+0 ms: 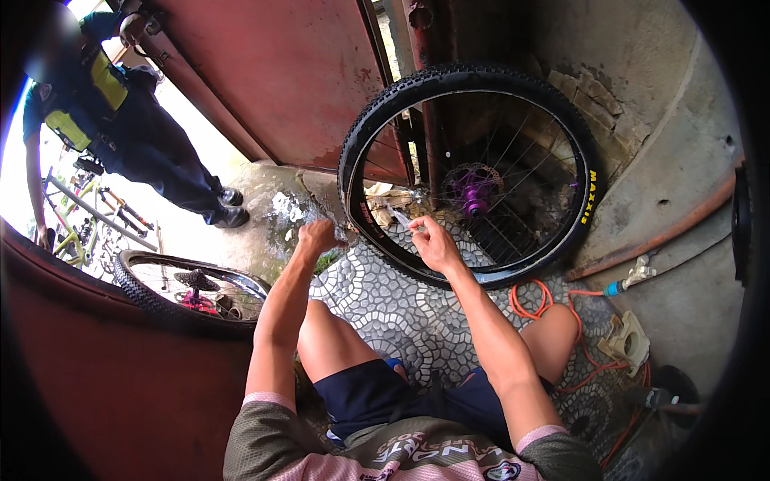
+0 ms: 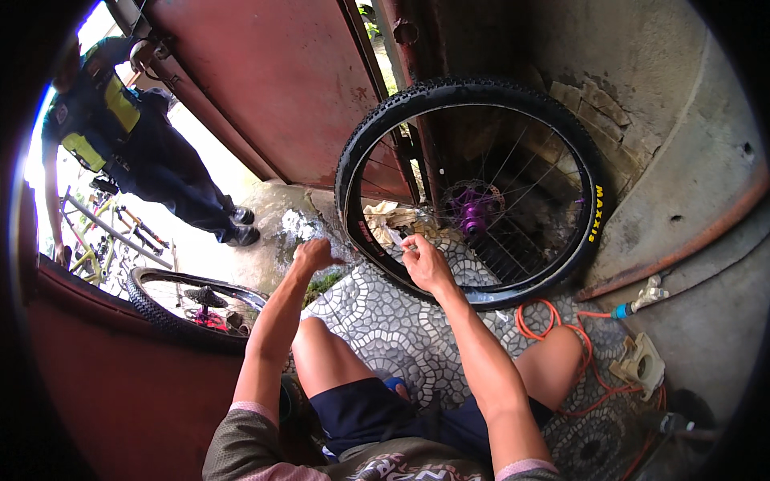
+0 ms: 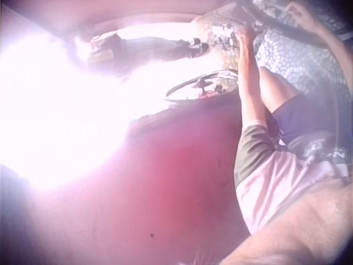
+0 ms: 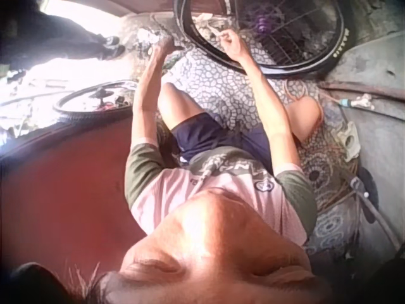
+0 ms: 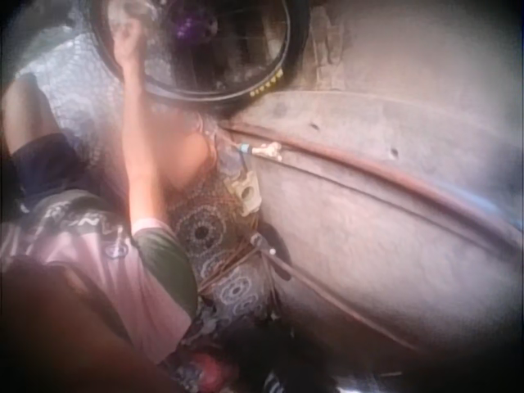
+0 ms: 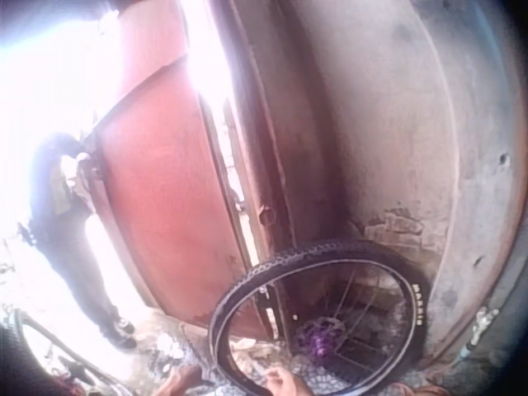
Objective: The person sits on the floor and uses a red air hose to inflate a bicycle tire mounted on a wheel. They repeatedly attach and detach the hose from the valve, checking the tire pressure and adjusting the fit of the tire on the rim.
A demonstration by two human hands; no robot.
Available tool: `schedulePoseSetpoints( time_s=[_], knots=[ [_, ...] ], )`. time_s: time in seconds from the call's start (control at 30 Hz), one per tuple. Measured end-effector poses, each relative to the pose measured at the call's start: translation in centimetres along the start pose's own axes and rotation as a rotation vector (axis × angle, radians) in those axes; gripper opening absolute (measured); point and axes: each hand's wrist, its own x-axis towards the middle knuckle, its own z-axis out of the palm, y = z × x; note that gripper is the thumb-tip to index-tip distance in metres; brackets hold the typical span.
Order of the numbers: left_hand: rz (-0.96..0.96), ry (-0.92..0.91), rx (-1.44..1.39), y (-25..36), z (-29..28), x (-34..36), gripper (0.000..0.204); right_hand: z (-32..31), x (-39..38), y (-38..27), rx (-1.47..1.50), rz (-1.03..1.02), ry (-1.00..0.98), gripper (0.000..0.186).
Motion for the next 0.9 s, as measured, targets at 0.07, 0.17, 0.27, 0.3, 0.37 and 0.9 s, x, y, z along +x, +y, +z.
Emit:
schedulePoseSetpoints(
  time_s=[0.07, 0.17, 0.27, 0.3, 0.37, 0.9],
  knots=[
    [-0.107, 0.236, -0.148, 2.1, -1.8, 0.0, 0.058, -0.2, 0.1, -0.4, -0.007, 0.019, -0.016, 0.027],
    [-0.154, 0.524, -0.298, 4.1, -4.8, 1.4, 0.051, 0.2, -0.4, -0.9, 0.005, 0.01, -0.022, 0.026],
    [-0.102, 0.618, -0.327, 5.2, -6.8, 2.8, 0.047, 0.1, -0.6, -1.9, 0.031, -0.023, -0.003, 0.025],
    [-0.079, 0.666, -0.328, 5.5, -7.1, 3.1, 0.046, 0.0, -0.7, -1.9, 0.05, -0.056, 0.014, 0.025],
    [-0.06, 0.721, -0.33, 6.0, -7.9, 3.8, 0.045, -0.5, -0.8, -1.7, 0.057, -0.071, 0.032, 0.024],
    [0.188, 0.649, -0.205, 3.8, -9.1, 3.3, 0.024, -4.1, 2.0, -5.4, 0.249, -0.324, 0.278, 0.017]
  ],
)
